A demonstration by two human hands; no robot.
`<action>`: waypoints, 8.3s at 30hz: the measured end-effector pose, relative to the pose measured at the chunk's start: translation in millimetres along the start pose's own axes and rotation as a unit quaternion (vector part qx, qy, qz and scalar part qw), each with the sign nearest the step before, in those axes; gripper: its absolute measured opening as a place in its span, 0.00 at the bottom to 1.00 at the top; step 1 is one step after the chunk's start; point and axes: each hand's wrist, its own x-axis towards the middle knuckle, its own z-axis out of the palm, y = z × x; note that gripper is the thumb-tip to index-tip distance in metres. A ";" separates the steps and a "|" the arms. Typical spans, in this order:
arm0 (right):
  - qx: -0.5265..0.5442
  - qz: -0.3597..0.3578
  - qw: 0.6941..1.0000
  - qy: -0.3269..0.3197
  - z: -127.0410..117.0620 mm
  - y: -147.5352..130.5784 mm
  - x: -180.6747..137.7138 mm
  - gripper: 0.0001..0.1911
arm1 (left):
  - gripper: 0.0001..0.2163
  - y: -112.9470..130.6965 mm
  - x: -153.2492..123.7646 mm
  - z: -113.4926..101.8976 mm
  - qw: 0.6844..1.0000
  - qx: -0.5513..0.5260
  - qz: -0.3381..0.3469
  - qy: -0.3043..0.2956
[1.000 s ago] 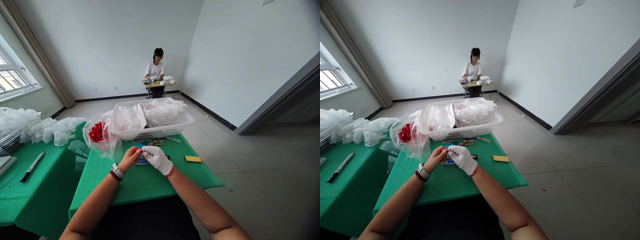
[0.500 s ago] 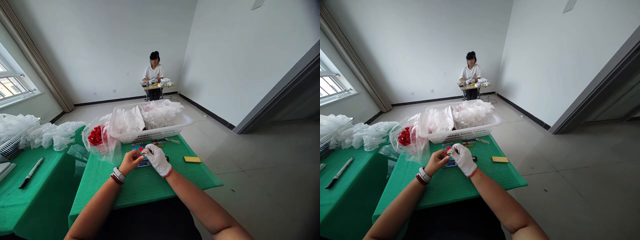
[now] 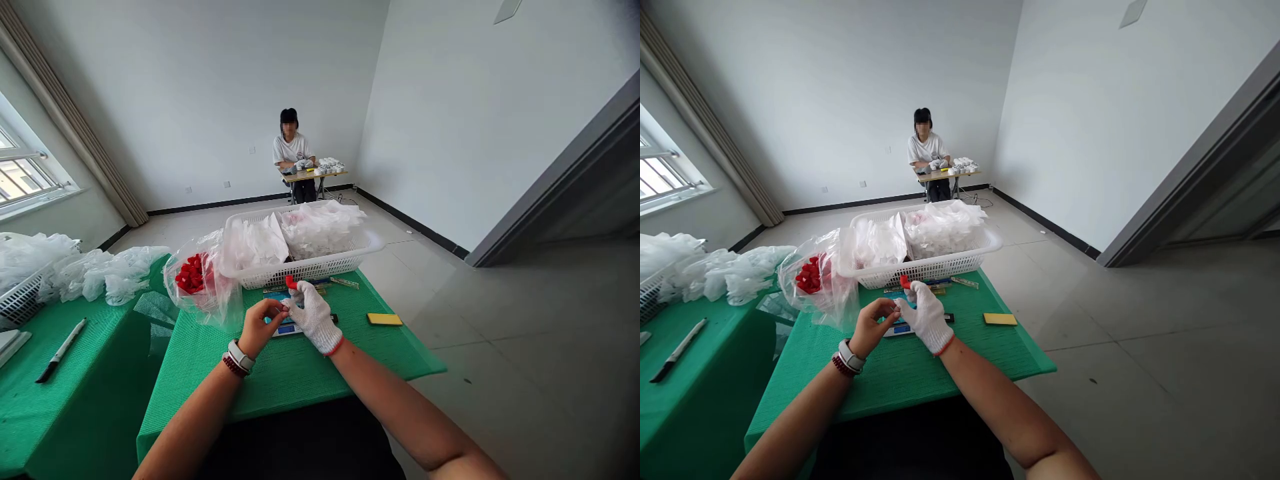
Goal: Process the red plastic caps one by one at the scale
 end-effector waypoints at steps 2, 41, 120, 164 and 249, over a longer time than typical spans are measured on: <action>-0.005 -0.014 1.000 -0.001 0.3 -0.8 -0.1 0.18 | 0.11 -0.6 0.2 -0.4 1.000 -0.002 -0.001 -0.022; -0.030 -0.060 0.995 -0.073 -1.1 4.0 -1.0 0.16 | 0.15 1.9 3.7 -2.2 0.996 -0.013 -0.049 -0.073; 0.180 -0.011 0.969 -0.168 -0.1 7.9 -5.6 0.21 | 0.19 7.6 2.6 -3.3 0.987 0.020 0.061 -0.146; -0.006 -0.057 0.992 -0.112 -8.6 -19.7 1.1 0.14 | 0.06 19.6 -1.3 -7.8 0.969 0.136 0.175 0.113; 0.280 0.139 0.917 -0.246 -12.2 -4.3 2.8 0.20 | 0.08 -0.4 1.3 -4.9 0.986 0.138 0.089 0.022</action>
